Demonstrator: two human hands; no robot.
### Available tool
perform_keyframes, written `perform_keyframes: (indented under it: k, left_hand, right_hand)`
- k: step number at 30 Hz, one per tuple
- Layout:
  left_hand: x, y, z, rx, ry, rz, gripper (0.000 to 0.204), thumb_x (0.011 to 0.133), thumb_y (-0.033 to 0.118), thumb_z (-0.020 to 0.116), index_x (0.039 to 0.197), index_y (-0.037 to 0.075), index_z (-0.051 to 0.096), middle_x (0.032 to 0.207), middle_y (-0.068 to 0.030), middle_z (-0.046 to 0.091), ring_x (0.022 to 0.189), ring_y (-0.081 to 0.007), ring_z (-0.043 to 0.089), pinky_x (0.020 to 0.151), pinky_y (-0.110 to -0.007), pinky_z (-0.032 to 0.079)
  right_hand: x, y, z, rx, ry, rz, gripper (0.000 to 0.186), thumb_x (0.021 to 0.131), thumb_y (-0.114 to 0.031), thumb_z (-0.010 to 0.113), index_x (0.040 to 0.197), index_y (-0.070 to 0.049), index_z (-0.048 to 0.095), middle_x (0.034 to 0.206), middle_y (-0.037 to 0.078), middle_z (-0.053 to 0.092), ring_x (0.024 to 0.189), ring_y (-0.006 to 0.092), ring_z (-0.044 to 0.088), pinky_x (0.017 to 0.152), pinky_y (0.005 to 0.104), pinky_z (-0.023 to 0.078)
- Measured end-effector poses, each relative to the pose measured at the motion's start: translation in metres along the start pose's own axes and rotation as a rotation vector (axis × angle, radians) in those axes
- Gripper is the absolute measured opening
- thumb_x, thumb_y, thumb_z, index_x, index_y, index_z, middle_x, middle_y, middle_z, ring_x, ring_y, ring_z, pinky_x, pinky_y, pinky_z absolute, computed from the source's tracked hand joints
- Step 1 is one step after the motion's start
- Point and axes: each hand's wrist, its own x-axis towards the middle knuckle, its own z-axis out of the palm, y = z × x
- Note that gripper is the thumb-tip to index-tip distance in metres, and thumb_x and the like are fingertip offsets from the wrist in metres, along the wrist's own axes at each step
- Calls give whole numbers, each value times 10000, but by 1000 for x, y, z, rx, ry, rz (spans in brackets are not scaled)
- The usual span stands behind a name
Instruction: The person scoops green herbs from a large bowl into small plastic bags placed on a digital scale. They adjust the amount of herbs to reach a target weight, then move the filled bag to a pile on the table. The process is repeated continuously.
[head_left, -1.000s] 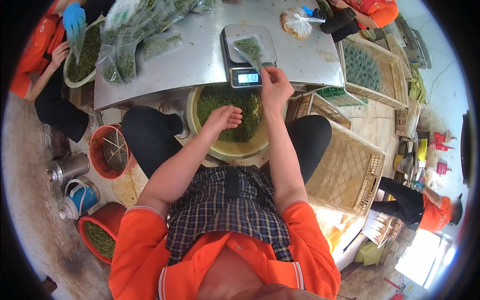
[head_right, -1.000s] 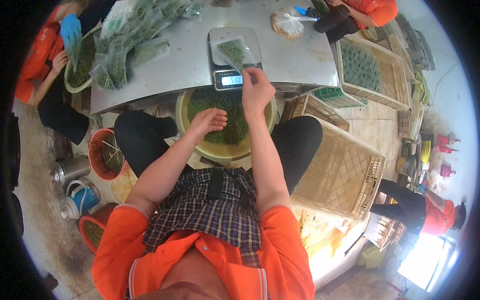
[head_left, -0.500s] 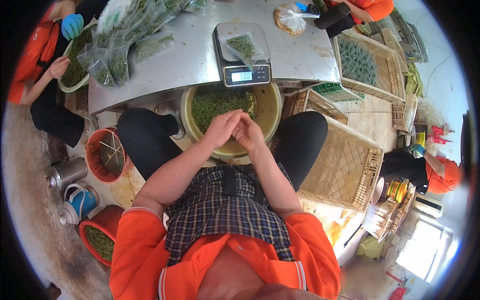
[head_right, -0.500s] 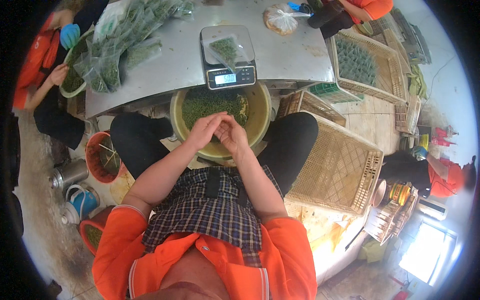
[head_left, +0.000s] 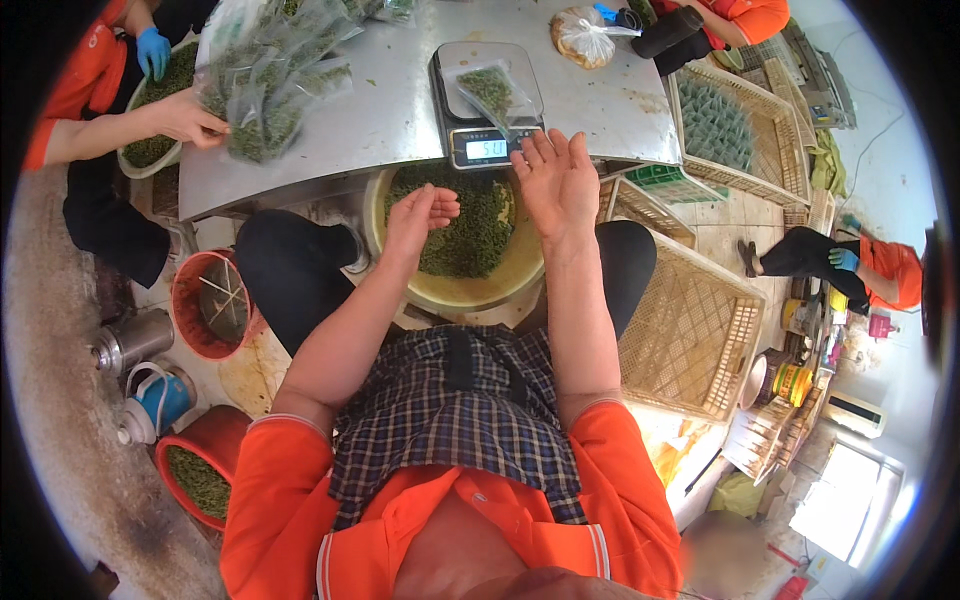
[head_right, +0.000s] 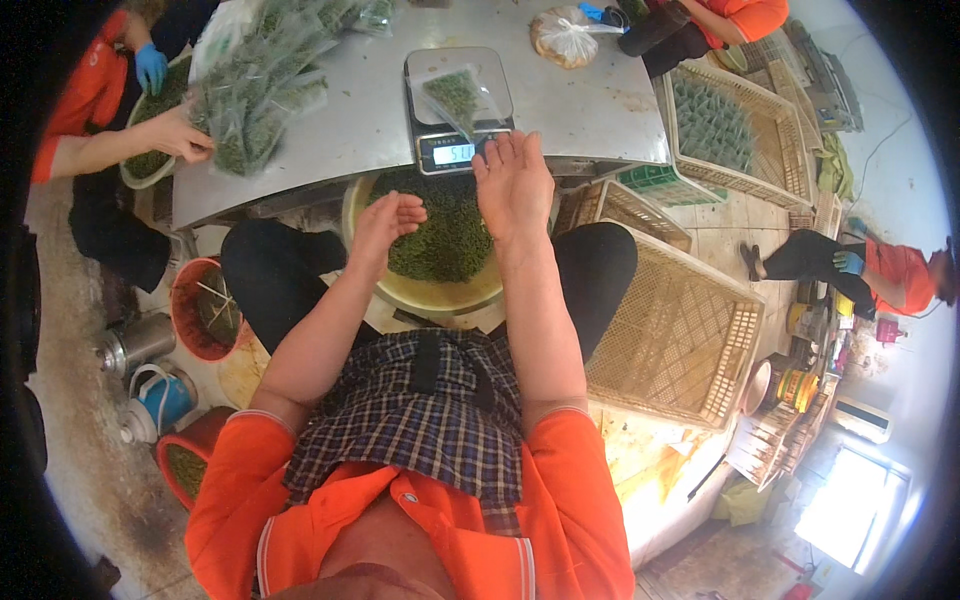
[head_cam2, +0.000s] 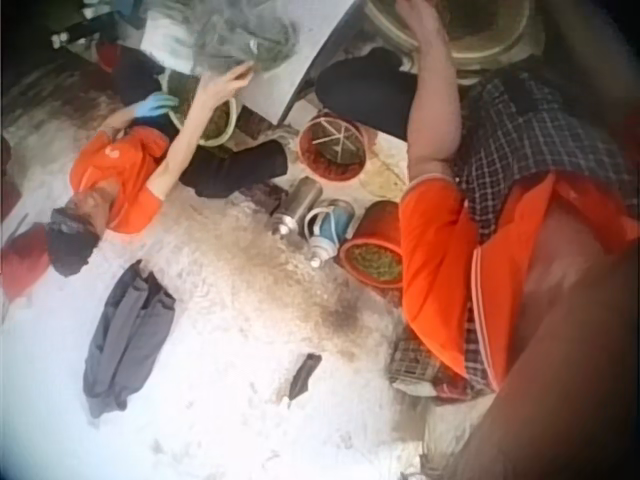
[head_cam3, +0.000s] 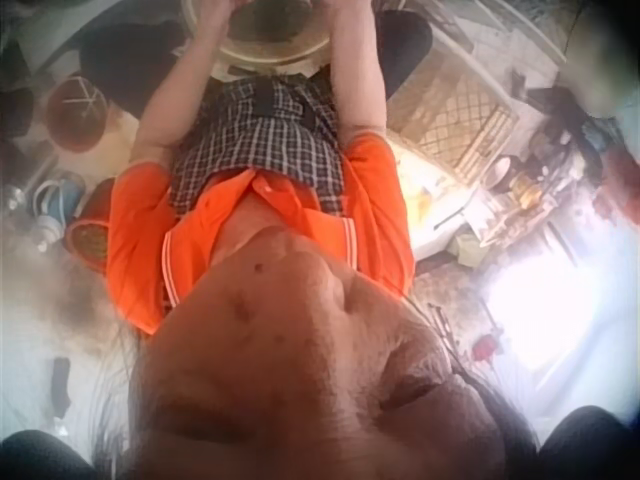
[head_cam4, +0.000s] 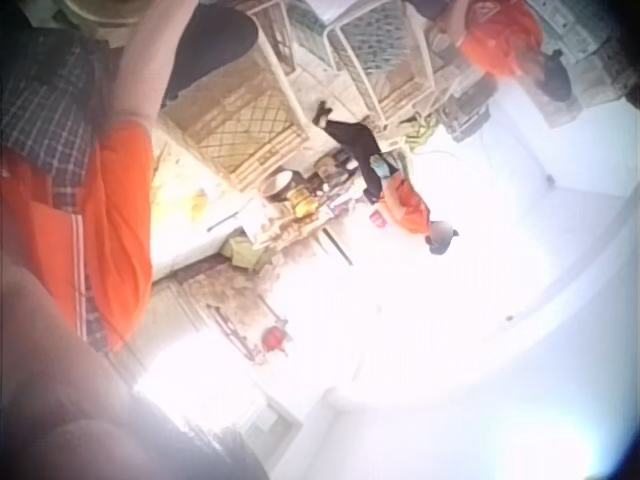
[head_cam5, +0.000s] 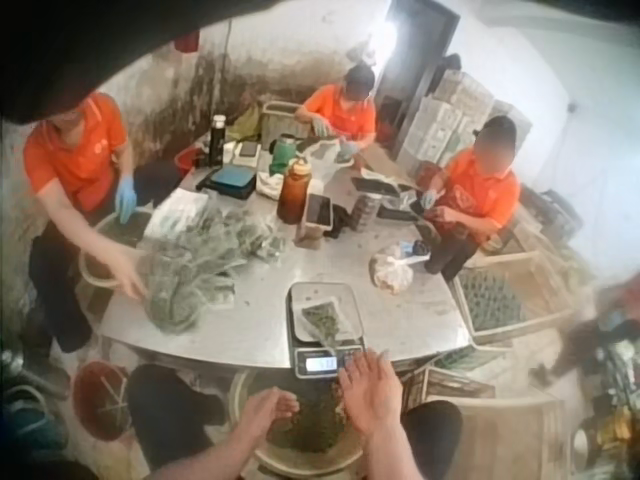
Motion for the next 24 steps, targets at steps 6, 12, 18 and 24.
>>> perform_keyframes:
  k: [6, 12, 18, 24]
  left_hand:
    - [1, 1, -4, -10, 15, 27, 409, 1012, 350, 380, 1031, 21, 621, 932, -84, 653, 874, -164, 635, 771, -289, 490]
    - [1, 0, -4, 25, 10, -7, 404, 1013, 347, 374, 1037, 28, 622, 939, -81, 655, 874, -160, 635, 768, -284, 488]
    - [7, -2, -5, 86, -4, -72, 378, 1008, 332, 392, 1055, 34, 621, 970, -76, 657, 904, -162, 629, 789, -296, 479]
    - [12, -29, -9, 282, -35, 16, 340, 997, 325, 415, 1124, 77, 610, 1090, -44, 634, 1031, -147, 576, 880, -314, 433]
  right_hand:
    - [-11, 82, -113, -993, 105, -5, 236, 914, -202, 518, 846, -18, 649, 672, 70, 623, 680, 230, 637, 650, 349, 506]
    - [-18, 200, -201, -1947, -359, 321, 226, 726, -189, 681, 915, -66, 700, 880, 173, 680, 832, 341, 651, 750, 408, 515]
    - [-20, 199, -184, -1800, -403, 159, 177, 729, -181, 699, 812, -30, 661, 865, 190, 666, 808, 354, 645, 733, 420, 521]
    - [-35, 102, -92, -1407, -123, -62, 193, 762, -142, 685, 901, -9, 679, 730, 134, 667, 635, 212, 640, 624, 320, 501]
